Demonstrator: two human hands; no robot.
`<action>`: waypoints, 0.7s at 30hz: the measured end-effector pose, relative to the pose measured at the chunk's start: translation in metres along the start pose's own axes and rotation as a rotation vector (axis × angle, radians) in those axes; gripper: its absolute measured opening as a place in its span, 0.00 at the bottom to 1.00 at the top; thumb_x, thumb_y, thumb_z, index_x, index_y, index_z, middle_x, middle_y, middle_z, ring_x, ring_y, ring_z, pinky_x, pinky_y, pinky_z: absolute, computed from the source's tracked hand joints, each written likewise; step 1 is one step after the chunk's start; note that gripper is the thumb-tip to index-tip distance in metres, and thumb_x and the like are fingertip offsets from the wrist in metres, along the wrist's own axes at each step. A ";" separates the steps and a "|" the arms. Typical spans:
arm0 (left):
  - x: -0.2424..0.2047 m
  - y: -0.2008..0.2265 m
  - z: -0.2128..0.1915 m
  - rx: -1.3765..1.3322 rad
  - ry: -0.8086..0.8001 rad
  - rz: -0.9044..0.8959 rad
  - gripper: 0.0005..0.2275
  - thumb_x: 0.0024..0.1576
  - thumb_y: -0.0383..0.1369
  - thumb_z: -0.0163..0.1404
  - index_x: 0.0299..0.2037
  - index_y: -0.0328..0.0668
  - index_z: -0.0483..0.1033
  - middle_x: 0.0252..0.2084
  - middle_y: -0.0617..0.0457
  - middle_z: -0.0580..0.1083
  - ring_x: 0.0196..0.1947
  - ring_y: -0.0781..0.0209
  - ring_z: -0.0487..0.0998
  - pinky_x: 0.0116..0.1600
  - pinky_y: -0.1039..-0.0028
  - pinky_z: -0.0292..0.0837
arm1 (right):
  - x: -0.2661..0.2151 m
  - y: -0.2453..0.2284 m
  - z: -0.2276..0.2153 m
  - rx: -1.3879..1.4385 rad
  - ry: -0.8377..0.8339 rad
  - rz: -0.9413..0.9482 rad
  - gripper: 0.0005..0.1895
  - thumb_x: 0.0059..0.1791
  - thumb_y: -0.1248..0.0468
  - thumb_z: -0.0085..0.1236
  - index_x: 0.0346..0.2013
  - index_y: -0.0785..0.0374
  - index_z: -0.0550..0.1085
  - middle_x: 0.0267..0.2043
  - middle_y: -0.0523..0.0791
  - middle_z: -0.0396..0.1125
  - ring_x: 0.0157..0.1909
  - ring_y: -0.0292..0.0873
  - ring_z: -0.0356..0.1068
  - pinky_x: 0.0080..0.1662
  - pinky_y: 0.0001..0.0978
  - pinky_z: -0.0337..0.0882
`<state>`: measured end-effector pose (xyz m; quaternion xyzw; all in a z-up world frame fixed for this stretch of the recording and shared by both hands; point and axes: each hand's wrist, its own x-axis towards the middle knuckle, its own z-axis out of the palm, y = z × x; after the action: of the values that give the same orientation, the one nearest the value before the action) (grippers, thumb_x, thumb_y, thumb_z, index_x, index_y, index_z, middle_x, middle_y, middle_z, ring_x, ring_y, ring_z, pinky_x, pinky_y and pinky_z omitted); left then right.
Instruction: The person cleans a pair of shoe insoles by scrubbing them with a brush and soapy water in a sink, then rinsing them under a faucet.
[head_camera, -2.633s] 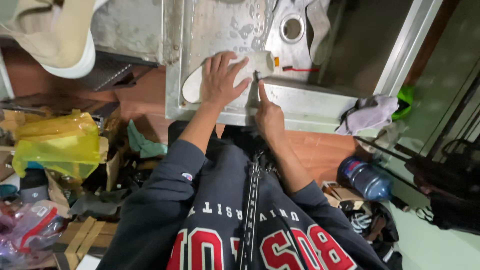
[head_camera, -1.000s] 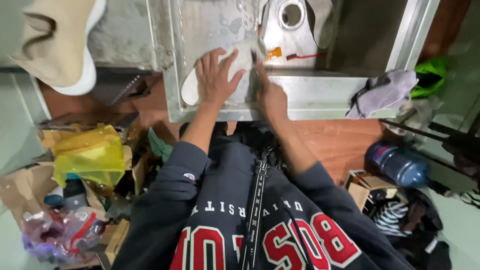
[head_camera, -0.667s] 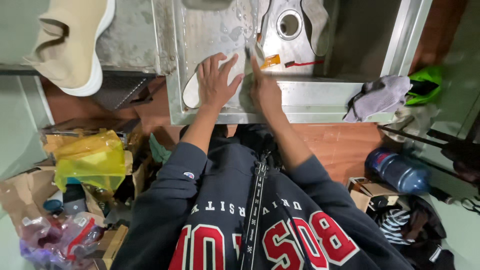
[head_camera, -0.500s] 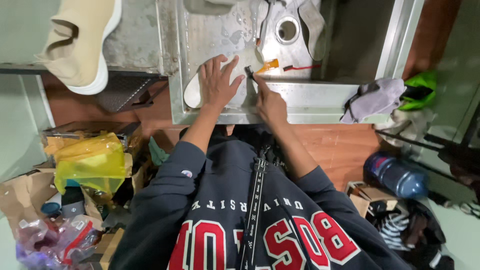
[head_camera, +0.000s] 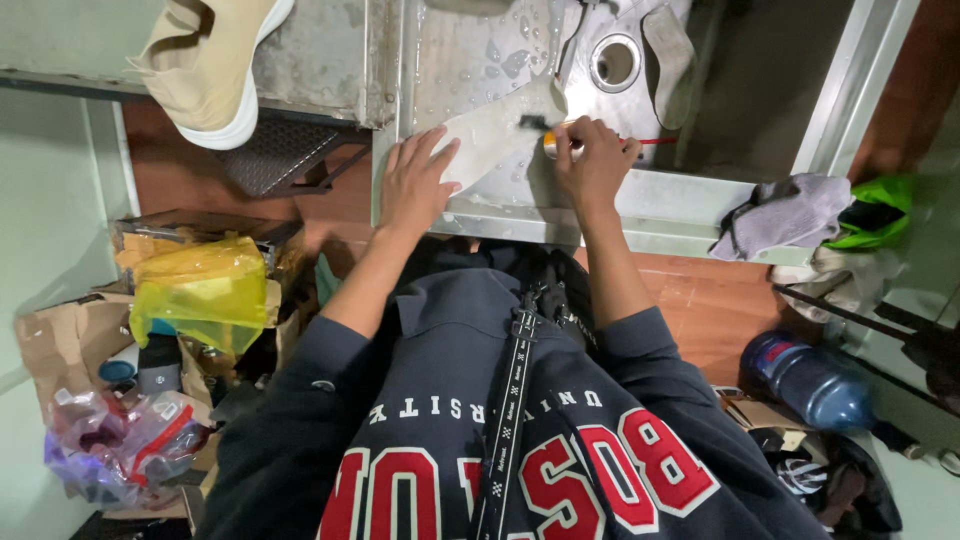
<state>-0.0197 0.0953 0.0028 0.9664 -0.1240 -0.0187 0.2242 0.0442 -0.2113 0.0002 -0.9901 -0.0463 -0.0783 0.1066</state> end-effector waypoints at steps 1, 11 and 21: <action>0.002 0.000 0.001 0.001 -0.001 -0.001 0.31 0.51 0.39 0.69 0.68 0.49 0.77 0.72 0.47 0.69 0.73 0.48 0.65 0.72 0.49 0.58 | -0.003 -0.019 -0.003 0.002 -0.001 0.000 0.13 0.57 0.41 0.58 0.34 0.39 0.72 0.29 0.32 0.66 0.38 0.42 0.74 0.51 0.49 0.62; 0.008 0.018 -0.017 -0.018 -0.137 -0.125 0.29 0.57 0.35 0.67 0.69 0.44 0.75 0.73 0.46 0.66 0.74 0.44 0.62 0.76 0.44 0.54 | -0.024 -0.052 0.007 0.101 -0.128 -0.254 0.13 0.56 0.47 0.55 0.33 0.44 0.80 0.26 0.39 0.74 0.35 0.47 0.78 0.51 0.50 0.61; 0.007 0.013 -0.008 0.009 -0.156 -0.106 0.31 0.55 0.37 0.67 0.70 0.46 0.73 0.74 0.48 0.64 0.75 0.46 0.61 0.77 0.46 0.53 | -0.006 -0.039 -0.015 0.133 -0.306 -0.160 0.12 0.52 0.53 0.61 0.27 0.50 0.81 0.27 0.45 0.76 0.38 0.55 0.78 0.59 0.62 0.53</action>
<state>-0.0148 0.0853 0.0155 0.9682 -0.0898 -0.1053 0.2082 0.0323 -0.1769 0.0214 -0.9744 -0.1458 0.0682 0.1572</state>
